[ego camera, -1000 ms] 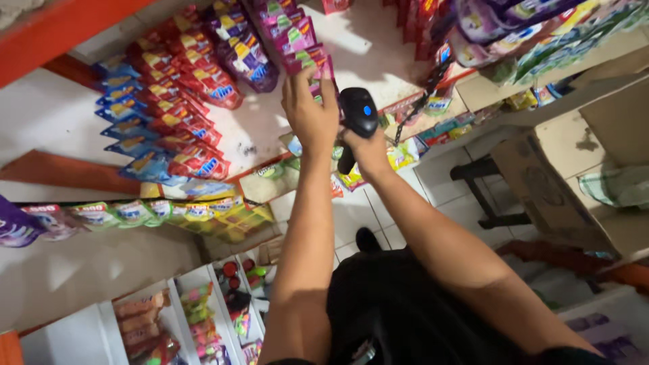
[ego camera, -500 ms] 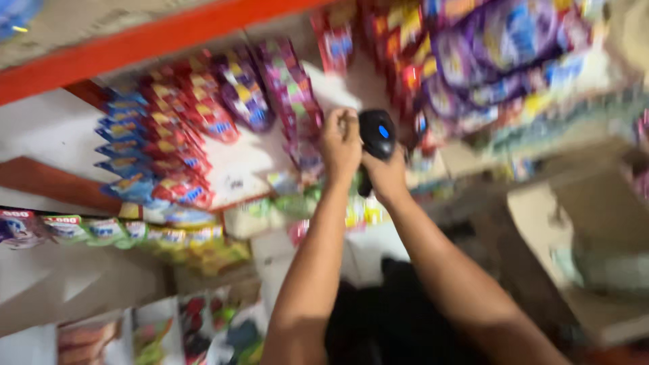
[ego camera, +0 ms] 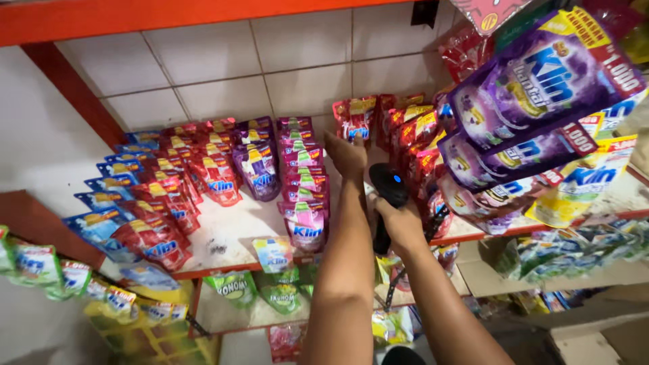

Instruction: The person scans several items with a handheld scanner and places them into a cardboard box before spraying a cleaning solution on a shelf and wiping it with a cloth.

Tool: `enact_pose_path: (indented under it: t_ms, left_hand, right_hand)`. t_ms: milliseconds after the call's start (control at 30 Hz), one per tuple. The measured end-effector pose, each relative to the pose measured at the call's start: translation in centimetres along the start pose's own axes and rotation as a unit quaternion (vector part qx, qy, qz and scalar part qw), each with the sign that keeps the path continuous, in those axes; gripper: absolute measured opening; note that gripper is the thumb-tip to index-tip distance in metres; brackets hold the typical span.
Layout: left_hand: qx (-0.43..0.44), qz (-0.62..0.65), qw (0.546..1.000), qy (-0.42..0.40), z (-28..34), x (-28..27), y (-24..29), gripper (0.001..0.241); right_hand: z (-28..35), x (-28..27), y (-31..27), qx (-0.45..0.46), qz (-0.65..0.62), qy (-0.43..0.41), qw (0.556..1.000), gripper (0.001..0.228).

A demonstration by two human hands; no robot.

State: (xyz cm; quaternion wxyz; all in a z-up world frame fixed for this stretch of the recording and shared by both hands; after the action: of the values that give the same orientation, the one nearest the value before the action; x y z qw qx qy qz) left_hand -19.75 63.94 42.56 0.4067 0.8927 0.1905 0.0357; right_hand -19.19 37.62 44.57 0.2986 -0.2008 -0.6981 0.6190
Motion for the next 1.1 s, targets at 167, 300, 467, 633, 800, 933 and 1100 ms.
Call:
enact_pose_path:
  t_ms: [167,300,467,633,800,933,1100]
  left_hand:
    - [-0.149,-0.005,0.976,-0.156,0.2,4.2,-5.5,0.056]
    - [-0.129,-0.059,0.965,-0.221,1.3,4.0,-5.5,0.029]
    - [-0.089,-0.101,0.958,-0.255,6.0,-1.4,-4.0,0.029]
    - [-0.119,0.031,0.961,-0.246,8.4,-10.1,-0.4,0.016]
    - [-0.107,-0.017,0.957,-0.268,9.5,-15.4,4.1,0.014]
    - [-0.1,0.019,0.955,-0.278,10.5,-18.4,6.5,0.017]
    - [-0.116,0.041,0.939,-0.32,10.2,-20.4,8.4,0.016]
  right_hand:
    - [-1.3,0.2,0.5,0.005,0.0,-0.012,1.0,0.012]
    - [-0.5,-0.4,-1.3,-0.059,0.033,0.013,0.998,0.013]
    - [4.1,-2.2,-1.2,-0.003,0.03,0.015,0.999,0.022]
    - [9.2,-3.0,-1.3,0.011,0.024,-0.032,0.999,0.032]
    - [12.1,-4.6,0.9,0.085,0.042,-0.01,0.995,0.023]
    - [14.4,-6.3,1.1,0.069,0.032,0.038,0.996,0.026]
    - [15.1,-8.4,0.3,0.044,0.0,0.073,0.996,0.035]
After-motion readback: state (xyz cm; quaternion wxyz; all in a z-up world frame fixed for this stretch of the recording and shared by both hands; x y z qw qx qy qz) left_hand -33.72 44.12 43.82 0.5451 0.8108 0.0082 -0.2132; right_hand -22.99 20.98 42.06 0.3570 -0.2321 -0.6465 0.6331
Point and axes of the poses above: each hand's wrist, its own z-axis away from the middle knuckle, its own x-axis out of the palm, y = z × x, the point moved 10 cm from there along -z, towards the middle knuckle, and after that the axes turned 3 degrees about z, right-handed, at the moved point
